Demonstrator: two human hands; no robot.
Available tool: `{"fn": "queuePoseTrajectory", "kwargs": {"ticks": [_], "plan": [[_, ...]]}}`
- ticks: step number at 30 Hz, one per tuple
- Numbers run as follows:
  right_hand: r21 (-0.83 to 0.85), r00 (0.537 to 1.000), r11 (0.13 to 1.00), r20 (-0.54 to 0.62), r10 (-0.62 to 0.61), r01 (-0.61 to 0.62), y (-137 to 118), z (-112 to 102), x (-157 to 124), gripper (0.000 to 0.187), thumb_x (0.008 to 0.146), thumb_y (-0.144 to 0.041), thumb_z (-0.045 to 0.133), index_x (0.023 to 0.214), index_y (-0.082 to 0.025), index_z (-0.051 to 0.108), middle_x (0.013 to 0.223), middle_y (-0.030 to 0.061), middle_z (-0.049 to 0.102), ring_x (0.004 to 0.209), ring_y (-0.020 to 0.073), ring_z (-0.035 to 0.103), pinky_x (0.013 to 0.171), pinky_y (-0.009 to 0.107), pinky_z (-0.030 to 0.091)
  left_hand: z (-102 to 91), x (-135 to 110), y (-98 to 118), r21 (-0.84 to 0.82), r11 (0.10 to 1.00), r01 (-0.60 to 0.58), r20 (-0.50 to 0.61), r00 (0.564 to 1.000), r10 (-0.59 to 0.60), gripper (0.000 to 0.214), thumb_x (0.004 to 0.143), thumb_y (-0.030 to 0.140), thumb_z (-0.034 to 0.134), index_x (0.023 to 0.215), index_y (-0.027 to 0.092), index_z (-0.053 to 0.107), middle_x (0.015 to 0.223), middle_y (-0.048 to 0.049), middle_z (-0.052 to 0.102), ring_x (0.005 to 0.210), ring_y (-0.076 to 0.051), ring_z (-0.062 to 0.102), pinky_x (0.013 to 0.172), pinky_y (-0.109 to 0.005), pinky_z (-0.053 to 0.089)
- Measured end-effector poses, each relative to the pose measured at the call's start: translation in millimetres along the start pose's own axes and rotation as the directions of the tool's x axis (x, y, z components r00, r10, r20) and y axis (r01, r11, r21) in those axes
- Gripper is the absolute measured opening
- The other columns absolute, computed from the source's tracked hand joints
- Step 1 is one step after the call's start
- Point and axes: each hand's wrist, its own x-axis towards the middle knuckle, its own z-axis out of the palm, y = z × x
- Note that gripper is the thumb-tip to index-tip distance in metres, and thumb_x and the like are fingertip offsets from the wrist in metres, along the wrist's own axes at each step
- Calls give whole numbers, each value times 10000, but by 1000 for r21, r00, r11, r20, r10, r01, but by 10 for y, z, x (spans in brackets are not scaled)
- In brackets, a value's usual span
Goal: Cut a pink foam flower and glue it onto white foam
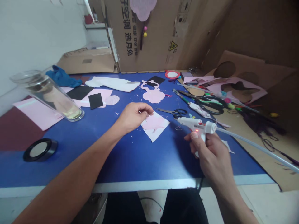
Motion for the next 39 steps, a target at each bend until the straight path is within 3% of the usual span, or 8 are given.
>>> {"fn": "queuePoseTrajectory", "kwargs": {"ticks": [4,15,26,34,39], "plan": [[8,1000,1000,-6,9,-9,-10,3,-9,496,1001,-685,601,930,-214,738,661,-1,597,595,191,543,583,334,413,7,-6,-7,11,1000,22,-10,1000,-22,241,802,116,594,892,184,807,902,-46,819,825,-185,746,766,-318,589],[0,999,1000,-20,-29,29,-16,15,-2,496,1005,-672,599,914,-206,741,649,2,597,595,191,548,586,330,424,155,-59,56,143,989,-29,148,989,8,382,718,-20,484,766,202,792,806,1,806,783,-166,749,742,-287,556],[-7,998,999,-29,-49,48,-41,15,-11,462,1015,-631,609,902,-204,745,662,7,604,620,196,570,598,328,436,212,-130,77,258,957,-129,175,981,85,307,740,6,524,777,203,758,756,19,757,679,-153,657,650,-284,454],[-23,999,999,-19,-49,48,-37,9,-17,468,1019,-642,592,911,-210,740,661,-1,598,628,191,558,622,331,430,283,-150,60,375,910,-180,202,973,109,98,827,166,694,891,222,742,950,-11,794,876,-201,709,779,-318,493],[-33,998,998,-7,-55,55,-41,14,-28,459,1019,-634,592,907,-214,739,677,1,596,644,197,558,636,338,424,333,-158,72,426,890,-164,183,979,92,154,817,179,707,959,234,730,1014,-11,787,931,-213,708,799,-333,494]]}}
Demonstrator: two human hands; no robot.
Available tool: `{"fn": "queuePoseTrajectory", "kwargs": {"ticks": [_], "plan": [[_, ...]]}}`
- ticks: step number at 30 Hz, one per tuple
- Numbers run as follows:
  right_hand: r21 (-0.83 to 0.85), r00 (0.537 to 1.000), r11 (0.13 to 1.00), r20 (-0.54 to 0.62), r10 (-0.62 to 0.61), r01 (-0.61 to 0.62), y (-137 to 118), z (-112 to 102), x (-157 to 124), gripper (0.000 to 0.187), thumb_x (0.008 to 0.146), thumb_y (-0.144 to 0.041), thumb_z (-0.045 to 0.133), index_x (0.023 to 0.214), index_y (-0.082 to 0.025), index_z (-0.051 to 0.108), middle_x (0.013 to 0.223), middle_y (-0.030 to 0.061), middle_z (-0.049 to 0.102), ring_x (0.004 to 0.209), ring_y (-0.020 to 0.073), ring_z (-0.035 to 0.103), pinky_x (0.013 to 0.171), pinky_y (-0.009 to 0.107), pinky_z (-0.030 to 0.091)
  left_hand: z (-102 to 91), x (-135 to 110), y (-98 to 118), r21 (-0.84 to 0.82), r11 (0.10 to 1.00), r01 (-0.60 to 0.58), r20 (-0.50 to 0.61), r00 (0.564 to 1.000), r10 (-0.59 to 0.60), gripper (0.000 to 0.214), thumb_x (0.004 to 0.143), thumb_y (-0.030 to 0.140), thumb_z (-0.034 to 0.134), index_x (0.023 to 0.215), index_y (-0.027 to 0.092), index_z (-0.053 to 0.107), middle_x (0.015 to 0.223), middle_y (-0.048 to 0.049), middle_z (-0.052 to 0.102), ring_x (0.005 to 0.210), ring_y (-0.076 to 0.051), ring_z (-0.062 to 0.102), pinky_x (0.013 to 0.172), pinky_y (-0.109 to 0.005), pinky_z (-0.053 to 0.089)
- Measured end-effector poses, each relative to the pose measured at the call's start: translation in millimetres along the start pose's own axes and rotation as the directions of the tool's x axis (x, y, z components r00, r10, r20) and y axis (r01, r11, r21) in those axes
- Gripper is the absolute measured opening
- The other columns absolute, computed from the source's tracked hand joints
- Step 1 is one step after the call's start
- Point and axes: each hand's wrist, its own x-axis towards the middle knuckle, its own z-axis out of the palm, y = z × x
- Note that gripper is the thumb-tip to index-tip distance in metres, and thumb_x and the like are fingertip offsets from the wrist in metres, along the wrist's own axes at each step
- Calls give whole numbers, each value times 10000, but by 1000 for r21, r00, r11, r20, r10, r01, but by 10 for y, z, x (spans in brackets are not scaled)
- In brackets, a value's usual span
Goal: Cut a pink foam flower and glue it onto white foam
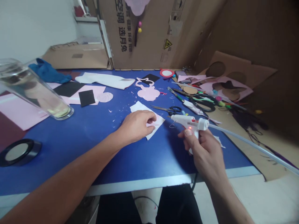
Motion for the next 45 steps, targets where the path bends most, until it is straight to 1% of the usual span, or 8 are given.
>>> {"fn": "queuePoseTrajectory", "kwargs": {"ticks": [4,8,14,21,29,33,38,45], "plan": [[-5,1000,1000,12,-7,7,-3,-2,-4,450,1025,-628,585,917,-218,735,671,-8,588,633,193,550,641,340,420,24,-5,45,20,998,60,-17,998,-60,181,822,192,708,993,248,729,1008,0,786,908,-208,707,766,-331,480],[-16,1000,1000,15,-8,8,-8,-1,-5,442,1027,-620,585,917,-218,733,670,-9,593,633,193,550,642,340,417,34,-13,101,90,994,62,-14,998,-61,190,823,243,722,1012,262,734,1079,-10,789,955,-233,700,731,-341,454],[1,1000,1000,17,-7,7,-17,3,-2,453,1019,-626,590,916,-209,733,680,-2,601,625,190,553,625,341,413,41,-16,129,146,988,43,-10,999,-42,258,815,128,635,1020,251,731,1110,-27,785,1004,-251,696,740,-353,455],[45,996,999,88,-4,0,-16,-2,-34,449,1017,-631,603,943,-208,735,665,-8,593,627,188,558,609,329,420,49,-13,96,52,996,78,-42,996,-76,259,811,77,617,965,252,731,1022,-8,791,927,-218,705,747,-334,468],[-19,991,1000,132,-7,10,-58,10,-141,473,1025,-651,585,941,-213,741,684,0,622,609,186,559,590,321,423,48,16,64,-6,990,139,-55,989,-139,250,831,79,636,951,255,768,986,-2,806,887,-203,711,729,-320,467],[-67,984,996,167,-54,66,-54,43,-161,401,1048,-601,592,1031,-229,740,728,-7,642,655,194,577,642,325,445,38,25,71,-19,989,148,-43,988,-148,246,825,79,658,952,254,777,948,-1,804,869,-198,708,715,-307,463],[-76,975,994,213,-63,80,-41,75,-152,373,1065,-585,578,1104,-247,732,725,-15,637,663,207,583,650,328,450,54,22,54,-25,990,142,-64,988,-143,234,843,103,650,954,258,785,969,-3,810,857,-194,703,715,-310,462],[-107,971,988,226,-83,109,-95,82,-144,346,1069,-565,573,1042,-248,710,721,-8,658,649,217,596,638,332,446,50,14,64,-22,991,135,-67,988,-137,242,848,112,645,970,263,790,1005,-10,814,866,-199,703,715,-312,469]]}}
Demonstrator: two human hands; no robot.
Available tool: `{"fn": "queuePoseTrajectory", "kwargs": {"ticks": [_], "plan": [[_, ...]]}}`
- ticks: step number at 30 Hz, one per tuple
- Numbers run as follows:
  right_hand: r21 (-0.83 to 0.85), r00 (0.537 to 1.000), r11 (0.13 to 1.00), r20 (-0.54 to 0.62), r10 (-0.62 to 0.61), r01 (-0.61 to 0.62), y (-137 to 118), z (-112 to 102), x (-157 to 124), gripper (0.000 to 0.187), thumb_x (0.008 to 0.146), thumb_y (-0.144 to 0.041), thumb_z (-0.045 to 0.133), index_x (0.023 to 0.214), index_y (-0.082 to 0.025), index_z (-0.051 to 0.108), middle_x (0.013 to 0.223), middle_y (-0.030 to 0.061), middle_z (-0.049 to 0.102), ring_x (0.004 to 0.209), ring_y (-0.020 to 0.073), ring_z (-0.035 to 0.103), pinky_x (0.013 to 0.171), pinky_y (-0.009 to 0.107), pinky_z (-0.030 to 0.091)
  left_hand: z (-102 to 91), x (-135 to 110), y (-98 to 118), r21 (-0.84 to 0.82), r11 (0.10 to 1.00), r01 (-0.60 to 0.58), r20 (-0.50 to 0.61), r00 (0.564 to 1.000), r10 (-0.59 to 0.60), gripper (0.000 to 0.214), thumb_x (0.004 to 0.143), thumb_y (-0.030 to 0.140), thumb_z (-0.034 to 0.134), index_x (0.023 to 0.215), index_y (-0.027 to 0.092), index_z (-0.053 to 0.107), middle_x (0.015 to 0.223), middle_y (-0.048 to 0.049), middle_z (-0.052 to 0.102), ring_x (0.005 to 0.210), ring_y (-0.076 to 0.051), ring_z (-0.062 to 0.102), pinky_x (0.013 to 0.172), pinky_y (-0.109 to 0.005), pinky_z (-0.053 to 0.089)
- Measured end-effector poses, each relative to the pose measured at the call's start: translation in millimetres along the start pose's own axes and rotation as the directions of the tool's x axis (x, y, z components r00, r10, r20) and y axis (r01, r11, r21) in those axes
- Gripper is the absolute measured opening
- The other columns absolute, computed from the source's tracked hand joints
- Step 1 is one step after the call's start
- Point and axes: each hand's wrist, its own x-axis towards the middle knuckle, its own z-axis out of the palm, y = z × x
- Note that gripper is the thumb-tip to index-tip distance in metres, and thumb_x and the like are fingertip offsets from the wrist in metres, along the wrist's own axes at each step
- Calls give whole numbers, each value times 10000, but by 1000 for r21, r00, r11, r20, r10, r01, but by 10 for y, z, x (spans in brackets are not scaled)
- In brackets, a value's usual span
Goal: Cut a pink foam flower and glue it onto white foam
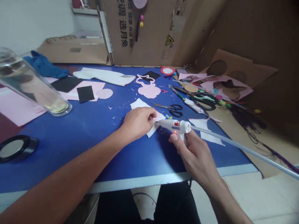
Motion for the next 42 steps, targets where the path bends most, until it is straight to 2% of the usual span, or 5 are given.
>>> {"fn": "queuePoseTrajectory", "kwargs": {"ticks": [16,25,31,36,42], "plan": [[-72,1000,997,4,-23,24,-86,23,42,337,1076,-555,547,935,-260,626,661,-32,563,571,187,487,564,314,358,-9,0,21,2,1000,6,-2,1000,-6,244,872,108,628,970,259,793,987,-10,810,842,-194,697,699,-307,451],[-86,999,996,-5,-36,35,-103,23,56,334,1078,-547,536,908,-266,599,684,-22,576,593,198,513,560,316,344,-6,-4,19,4,1000,10,-1,1000,-10,260,864,111,630,980,270,799,987,-11,808,847,-200,697,716,-311,469],[-86,999,996,2,-34,34,-106,21,56,312,1084,-537,528,1009,-261,655,689,-23,582,595,202,516,564,317,337,-9,-9,23,2,1000,14,-1,1000,-14,255,864,110,629,977,265,797,984,-12,812,838,-197,697,705,-313,463],[-89,999,995,-6,-37,36,-121,12,49,331,1089,-528,528,1185,-256,690,664,-39,547,572,193,486,563,318,344,-15,-7,16,8,1000,0,-6,1000,0,243,871,113,619,960,259,792,985,-11,812,840,-196,696,696,-317,454],[-81,999,996,-11,-32,31,-109,9,36,334,1085,-532,537,1190,-258,696,664,-37,557,568,195,491,559,314,356,-7,-8,8,22,1000,-1,-5,1000,1,244,867,119,624,964,264,795,990,-9,813,848,-200,696,713,-318,465]]}}
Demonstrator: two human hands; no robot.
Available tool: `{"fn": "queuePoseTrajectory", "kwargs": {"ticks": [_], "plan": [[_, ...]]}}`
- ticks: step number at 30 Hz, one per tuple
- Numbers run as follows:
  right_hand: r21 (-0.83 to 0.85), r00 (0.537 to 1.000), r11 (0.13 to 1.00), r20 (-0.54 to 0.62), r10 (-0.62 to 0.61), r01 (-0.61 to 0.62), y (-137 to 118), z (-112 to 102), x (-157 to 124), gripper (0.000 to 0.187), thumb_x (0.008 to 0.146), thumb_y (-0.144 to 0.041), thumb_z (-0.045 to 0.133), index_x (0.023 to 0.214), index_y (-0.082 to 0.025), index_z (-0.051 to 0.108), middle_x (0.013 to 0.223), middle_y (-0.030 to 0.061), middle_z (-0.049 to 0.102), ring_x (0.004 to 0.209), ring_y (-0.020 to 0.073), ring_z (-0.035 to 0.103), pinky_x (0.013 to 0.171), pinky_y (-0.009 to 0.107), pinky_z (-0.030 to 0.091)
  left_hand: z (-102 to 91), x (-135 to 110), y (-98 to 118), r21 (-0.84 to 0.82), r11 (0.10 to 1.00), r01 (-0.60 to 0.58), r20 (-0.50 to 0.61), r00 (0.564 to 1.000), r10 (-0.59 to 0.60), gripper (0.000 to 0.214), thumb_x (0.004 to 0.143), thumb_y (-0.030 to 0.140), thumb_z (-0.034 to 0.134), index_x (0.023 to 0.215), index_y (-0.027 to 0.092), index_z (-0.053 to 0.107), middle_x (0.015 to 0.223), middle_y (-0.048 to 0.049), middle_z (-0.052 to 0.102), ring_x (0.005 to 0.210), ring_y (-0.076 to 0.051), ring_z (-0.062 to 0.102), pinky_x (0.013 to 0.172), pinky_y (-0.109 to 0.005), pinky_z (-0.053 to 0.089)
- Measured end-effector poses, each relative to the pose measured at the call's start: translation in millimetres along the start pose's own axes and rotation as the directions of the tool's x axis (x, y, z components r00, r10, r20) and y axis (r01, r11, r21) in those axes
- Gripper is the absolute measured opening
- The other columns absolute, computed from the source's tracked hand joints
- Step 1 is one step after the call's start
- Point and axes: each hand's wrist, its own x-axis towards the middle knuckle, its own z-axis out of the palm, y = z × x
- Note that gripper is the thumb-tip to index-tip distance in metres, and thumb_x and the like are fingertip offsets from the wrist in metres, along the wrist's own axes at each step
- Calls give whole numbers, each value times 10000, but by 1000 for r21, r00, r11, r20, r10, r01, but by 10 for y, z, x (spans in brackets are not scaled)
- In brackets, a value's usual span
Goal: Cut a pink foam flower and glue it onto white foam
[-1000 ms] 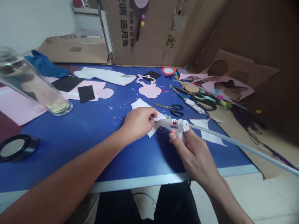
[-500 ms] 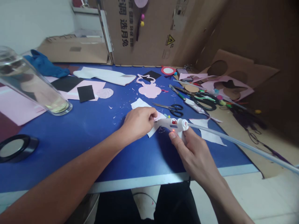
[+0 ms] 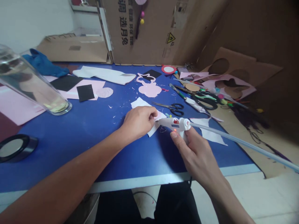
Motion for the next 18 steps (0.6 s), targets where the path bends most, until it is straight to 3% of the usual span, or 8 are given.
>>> {"fn": "queuePoseTrajectory", "kwargs": {"ticks": [12,18], "plan": [[9,999,999,-10,42,-42,21,-18,-16,347,1072,-584,542,1107,-265,673,627,-61,487,548,173,431,538,312,327,5,-3,3,-16,1000,6,2,1000,-6,244,864,123,624,970,265,792,983,-11,807,850,-205,695,719,-319,468],[3,998,999,-18,52,-52,23,-26,-14,369,1069,-583,552,902,-255,587,619,-63,472,549,157,422,528,304,326,6,-5,2,-12,1000,9,1,1000,-9,255,854,111,623,970,266,790,982,-8,810,843,-203,694,703,-318,452]]}}
